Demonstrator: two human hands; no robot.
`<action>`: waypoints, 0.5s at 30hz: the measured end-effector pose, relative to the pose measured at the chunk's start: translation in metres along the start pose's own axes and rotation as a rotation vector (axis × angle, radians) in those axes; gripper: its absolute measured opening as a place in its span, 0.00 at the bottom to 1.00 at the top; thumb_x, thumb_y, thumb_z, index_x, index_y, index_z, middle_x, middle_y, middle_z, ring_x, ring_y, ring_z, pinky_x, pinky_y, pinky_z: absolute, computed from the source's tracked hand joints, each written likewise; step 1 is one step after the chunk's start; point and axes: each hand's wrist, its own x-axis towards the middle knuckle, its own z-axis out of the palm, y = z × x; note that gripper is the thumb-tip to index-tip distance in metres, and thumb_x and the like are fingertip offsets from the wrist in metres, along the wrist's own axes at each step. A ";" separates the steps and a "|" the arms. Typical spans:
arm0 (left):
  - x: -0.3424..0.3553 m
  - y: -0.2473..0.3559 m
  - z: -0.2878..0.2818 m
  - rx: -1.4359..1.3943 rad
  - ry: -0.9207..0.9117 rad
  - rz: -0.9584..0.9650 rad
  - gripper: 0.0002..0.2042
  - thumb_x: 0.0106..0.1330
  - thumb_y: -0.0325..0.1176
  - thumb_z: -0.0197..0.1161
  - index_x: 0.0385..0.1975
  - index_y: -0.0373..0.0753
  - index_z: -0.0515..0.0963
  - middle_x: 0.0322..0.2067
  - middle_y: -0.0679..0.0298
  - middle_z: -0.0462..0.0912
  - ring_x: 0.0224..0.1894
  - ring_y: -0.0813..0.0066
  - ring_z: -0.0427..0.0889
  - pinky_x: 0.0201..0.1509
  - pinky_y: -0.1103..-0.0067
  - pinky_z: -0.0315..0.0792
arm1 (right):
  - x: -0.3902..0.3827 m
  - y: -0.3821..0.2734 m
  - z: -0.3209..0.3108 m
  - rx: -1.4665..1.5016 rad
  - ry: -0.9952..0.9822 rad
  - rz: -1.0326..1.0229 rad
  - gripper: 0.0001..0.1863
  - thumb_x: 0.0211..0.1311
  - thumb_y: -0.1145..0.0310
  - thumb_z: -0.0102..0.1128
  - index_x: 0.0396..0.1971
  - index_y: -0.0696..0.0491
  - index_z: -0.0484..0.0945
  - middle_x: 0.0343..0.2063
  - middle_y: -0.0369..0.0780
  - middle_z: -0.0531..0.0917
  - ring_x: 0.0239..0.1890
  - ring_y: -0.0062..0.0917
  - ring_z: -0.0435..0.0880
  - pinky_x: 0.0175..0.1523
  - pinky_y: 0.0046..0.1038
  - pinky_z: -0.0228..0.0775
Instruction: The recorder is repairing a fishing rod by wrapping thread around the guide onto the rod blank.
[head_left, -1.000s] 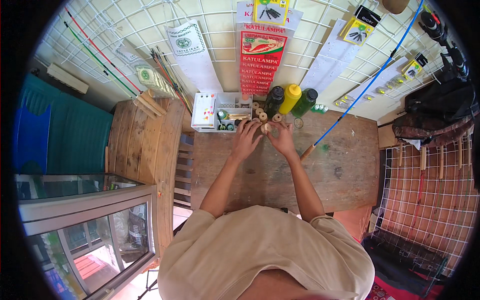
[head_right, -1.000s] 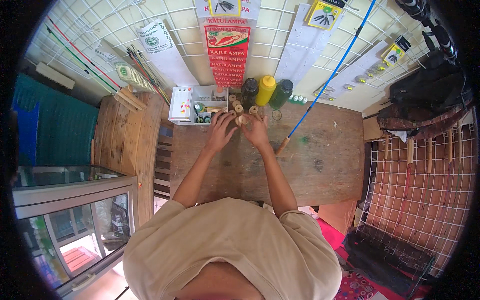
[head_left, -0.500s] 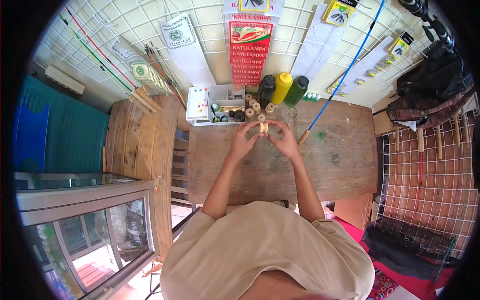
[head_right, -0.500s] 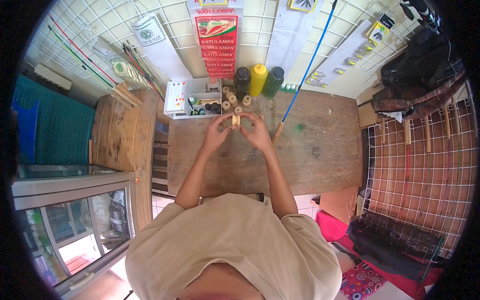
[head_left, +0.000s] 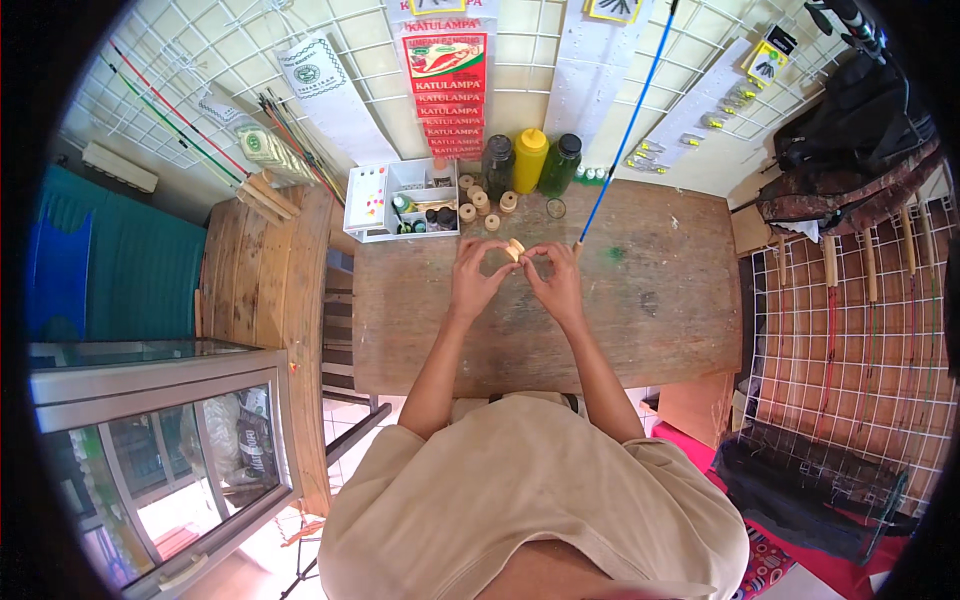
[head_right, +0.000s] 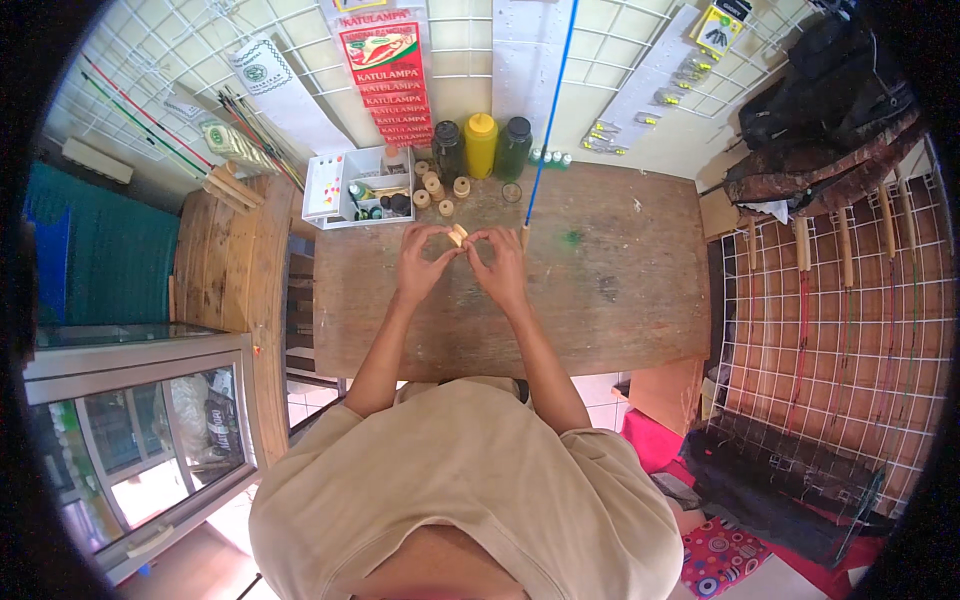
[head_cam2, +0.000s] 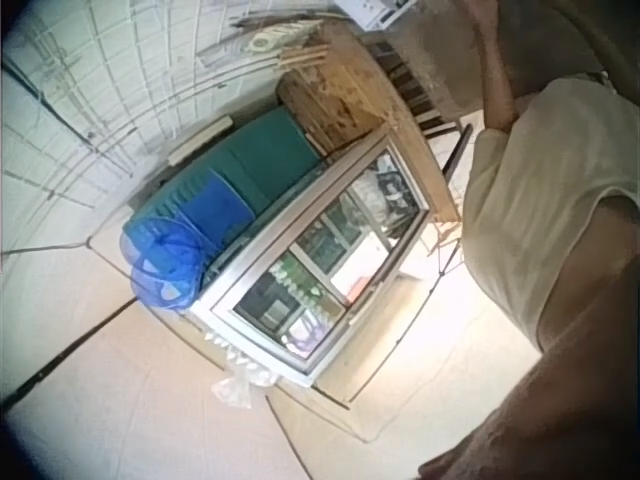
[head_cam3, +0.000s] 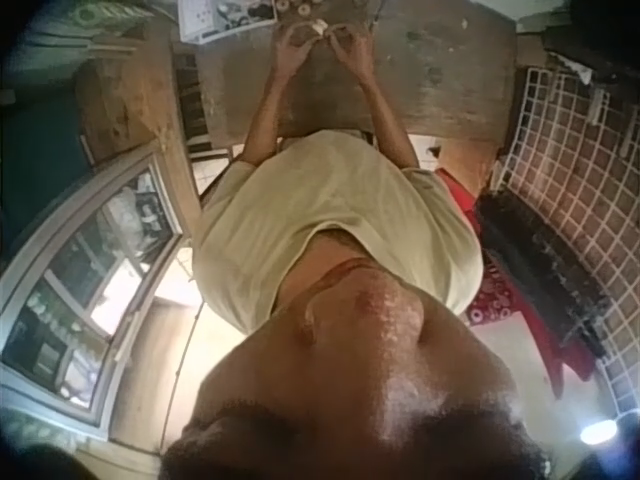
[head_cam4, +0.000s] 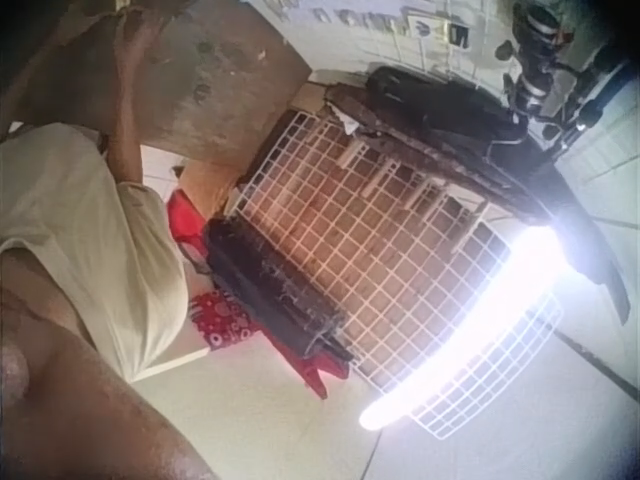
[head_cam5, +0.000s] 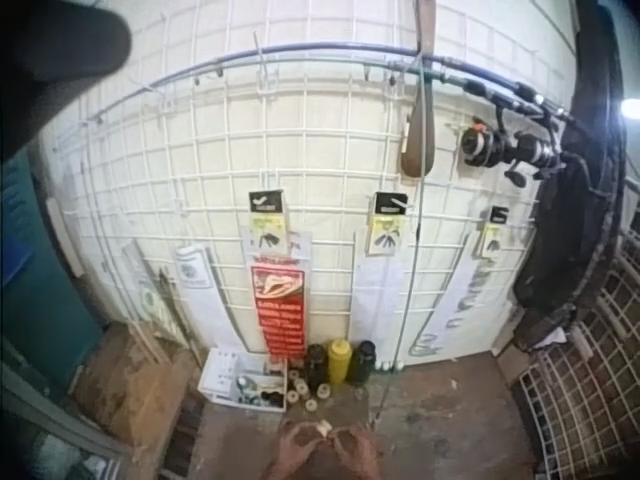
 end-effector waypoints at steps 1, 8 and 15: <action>0.000 0.003 0.002 0.029 0.012 0.051 0.18 0.44 0.29 0.75 0.36 0.40 0.79 0.37 0.63 0.81 0.44 0.61 0.75 0.48 0.70 0.71 | 0.000 0.000 -0.004 0.005 -0.004 -0.003 0.07 0.53 0.72 0.66 0.31 0.54 0.79 0.32 0.39 0.79 0.39 0.32 0.75 0.38 0.29 0.66; -0.008 0.025 0.019 0.082 0.103 0.107 0.18 0.42 0.26 0.75 0.36 0.40 0.78 0.35 0.63 0.82 0.41 0.61 0.76 0.47 0.71 0.71 | -0.004 0.003 -0.023 0.095 0.028 -0.001 0.05 0.53 0.73 0.64 0.30 0.55 0.79 0.30 0.40 0.80 0.33 0.34 0.76 0.40 0.31 0.66; -0.025 0.036 0.033 0.111 0.158 0.089 0.18 0.42 0.25 0.75 0.35 0.39 0.78 0.33 0.62 0.81 0.41 0.61 0.76 0.45 0.71 0.71 | -0.013 0.013 -0.030 0.240 -0.015 0.052 0.04 0.58 0.76 0.60 0.33 0.57 0.77 0.29 0.40 0.78 0.29 0.26 0.77 0.32 0.26 0.67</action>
